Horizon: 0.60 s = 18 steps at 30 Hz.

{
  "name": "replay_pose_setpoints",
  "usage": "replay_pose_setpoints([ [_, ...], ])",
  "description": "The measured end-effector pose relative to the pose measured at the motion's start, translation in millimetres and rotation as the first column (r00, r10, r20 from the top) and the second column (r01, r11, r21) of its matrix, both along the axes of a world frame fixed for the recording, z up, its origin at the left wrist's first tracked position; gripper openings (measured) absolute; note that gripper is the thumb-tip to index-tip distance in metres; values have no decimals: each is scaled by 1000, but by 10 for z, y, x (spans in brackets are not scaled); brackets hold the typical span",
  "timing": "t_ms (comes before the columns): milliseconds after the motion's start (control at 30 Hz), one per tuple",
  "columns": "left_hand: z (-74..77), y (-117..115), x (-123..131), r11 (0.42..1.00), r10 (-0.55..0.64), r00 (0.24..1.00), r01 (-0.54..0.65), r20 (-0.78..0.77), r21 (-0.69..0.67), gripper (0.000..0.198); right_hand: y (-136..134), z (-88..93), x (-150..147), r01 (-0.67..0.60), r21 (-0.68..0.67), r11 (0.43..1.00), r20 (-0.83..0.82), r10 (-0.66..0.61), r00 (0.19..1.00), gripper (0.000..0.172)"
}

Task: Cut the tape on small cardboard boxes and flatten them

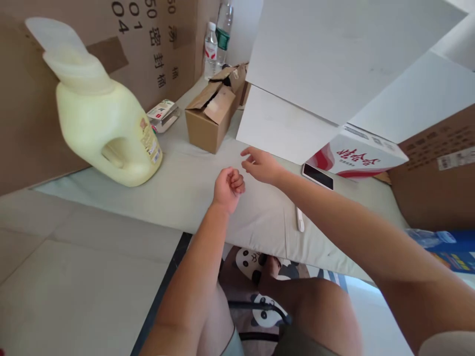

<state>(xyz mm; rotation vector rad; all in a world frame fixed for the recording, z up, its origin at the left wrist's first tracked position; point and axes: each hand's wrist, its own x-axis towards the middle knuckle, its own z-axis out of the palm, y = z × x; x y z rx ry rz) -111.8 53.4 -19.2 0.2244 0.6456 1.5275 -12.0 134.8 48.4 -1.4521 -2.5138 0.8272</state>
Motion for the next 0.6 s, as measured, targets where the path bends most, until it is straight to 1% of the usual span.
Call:
replay_pose_setpoints([
  [100, -18, 5, -58, 1000, 6, 1000, -6, -10, 11, 43, 73, 44, -468, -80, 146, 986, 42, 74, 996, 54],
  [167, -26, 17, -72, 1000, 4, 1000, -4, -8, 5, 44, 125, 58, -710, -101, 237, 966, 103, 78, 992, 64],
  [200, -30, 25, -74, 1000, 2, 1000, -2, -6, 6, 44, 150, 62, -811, -108, 272, 956, 138, 72, 988, 66],
  [267, -39, 42, -71, 1000, 3, 1000, -3, -1, 17, 45, 192, 64, -973, -123, 319, 940, 183, 66, 981, 64],
  [333, -44, 57, -59, 1000, 4, 1000, -4, 3, 26, 45, 222, 60, -1090, -125, 337, 933, 204, 57, 977, 62],
  [433, -38, 74, -20, 1000, 15, 1000, -15, 15, 10, 44, 246, 44, -1198, -104, 335, 936, 237, 23, 971, 65],
  [533, -25, 78, 38, 999, 33, 999, -33, 29, -16, 42, 266, 34, -1223, -27, 284, 958, 209, -34, 977, 60],
  [600, -30, 74, 70, 999, 36, 999, -36, 33, -16, 42, 288, 23, -1178, 27, 235, 972, 176, -70, 982, 61],
])
